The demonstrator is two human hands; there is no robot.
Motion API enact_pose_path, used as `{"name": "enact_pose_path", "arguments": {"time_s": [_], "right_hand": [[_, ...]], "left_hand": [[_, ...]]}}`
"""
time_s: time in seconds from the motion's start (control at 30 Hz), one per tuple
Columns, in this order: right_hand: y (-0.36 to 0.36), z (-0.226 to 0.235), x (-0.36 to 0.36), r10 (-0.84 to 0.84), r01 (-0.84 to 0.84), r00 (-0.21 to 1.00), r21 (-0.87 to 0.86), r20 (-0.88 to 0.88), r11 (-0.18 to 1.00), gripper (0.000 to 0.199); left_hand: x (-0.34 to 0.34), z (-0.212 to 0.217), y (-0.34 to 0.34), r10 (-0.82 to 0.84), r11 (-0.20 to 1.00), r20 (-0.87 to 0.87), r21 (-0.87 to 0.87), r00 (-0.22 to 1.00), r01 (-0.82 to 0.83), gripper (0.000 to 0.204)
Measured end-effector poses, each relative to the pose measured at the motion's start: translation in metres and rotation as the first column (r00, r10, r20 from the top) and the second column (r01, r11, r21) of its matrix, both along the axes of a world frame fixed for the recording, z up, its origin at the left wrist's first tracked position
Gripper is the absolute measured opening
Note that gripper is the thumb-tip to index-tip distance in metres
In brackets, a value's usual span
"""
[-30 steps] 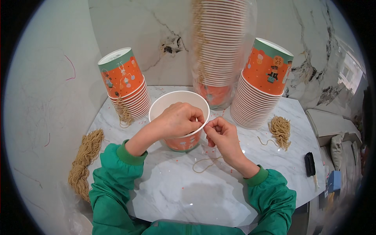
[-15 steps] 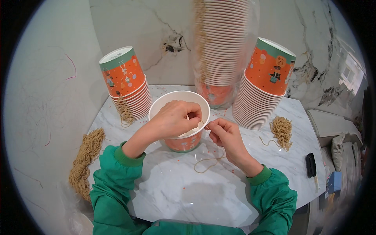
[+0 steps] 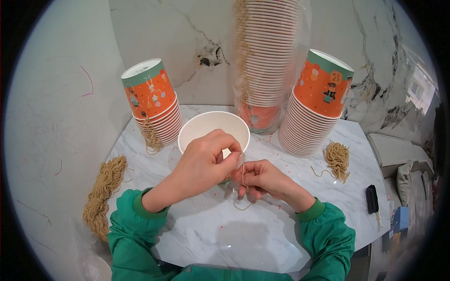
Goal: The person is tying a string or handle onto the rim of a paper cup as part of an assembly or packaging process.
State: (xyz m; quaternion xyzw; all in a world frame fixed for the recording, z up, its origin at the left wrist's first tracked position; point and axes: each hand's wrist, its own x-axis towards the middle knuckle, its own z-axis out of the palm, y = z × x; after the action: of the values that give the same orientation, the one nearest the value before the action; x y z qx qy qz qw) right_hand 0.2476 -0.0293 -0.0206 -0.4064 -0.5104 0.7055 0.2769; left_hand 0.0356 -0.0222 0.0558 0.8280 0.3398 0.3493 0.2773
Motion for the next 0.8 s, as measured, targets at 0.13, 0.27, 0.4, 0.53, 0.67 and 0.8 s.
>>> {"name": "enact_pose_path", "arguments": {"time_s": [0.13,0.27,0.4,0.53,0.67,0.8], "right_hand": [[-0.004,0.004,-0.002,-0.012,0.012,1.0,-0.005,-0.02,1.0,0.006],[-0.003,0.004,-0.001,-0.055,0.057,0.994,0.021,-0.093,0.998,0.015],[0.0,0.002,0.005,-0.103,0.111,0.98,0.038,-0.171,0.993,0.023],[0.001,0.003,0.005,-0.132,0.145,0.969,0.048,-0.208,0.988,0.027],[0.004,-0.006,0.004,-0.195,0.216,0.94,0.045,-0.281,0.975,0.034],[0.006,-0.011,0.002,-0.197,0.222,0.919,0.036,-0.342,0.974,0.035]], "left_hand": [[0.0,-0.012,-0.015,0.002,0.994,0.14,-0.105,0.99,0.013,0.008],[-0.004,-0.023,-0.016,0.009,0.996,0.044,0.086,0.999,-0.013,0.007],[-0.004,-0.03,-0.01,0.058,0.98,0.012,0.191,0.998,-0.059,0.006],[-0.007,-0.041,0.0,0.095,0.947,0.092,0.298,0.991,-0.119,0.006],[-0.01,-0.037,0.005,0.048,0.967,0.062,0.248,0.997,-0.061,0.007],[-0.014,-0.044,0.013,0.016,0.959,0.022,0.281,1.0,-0.021,0.007]]}}
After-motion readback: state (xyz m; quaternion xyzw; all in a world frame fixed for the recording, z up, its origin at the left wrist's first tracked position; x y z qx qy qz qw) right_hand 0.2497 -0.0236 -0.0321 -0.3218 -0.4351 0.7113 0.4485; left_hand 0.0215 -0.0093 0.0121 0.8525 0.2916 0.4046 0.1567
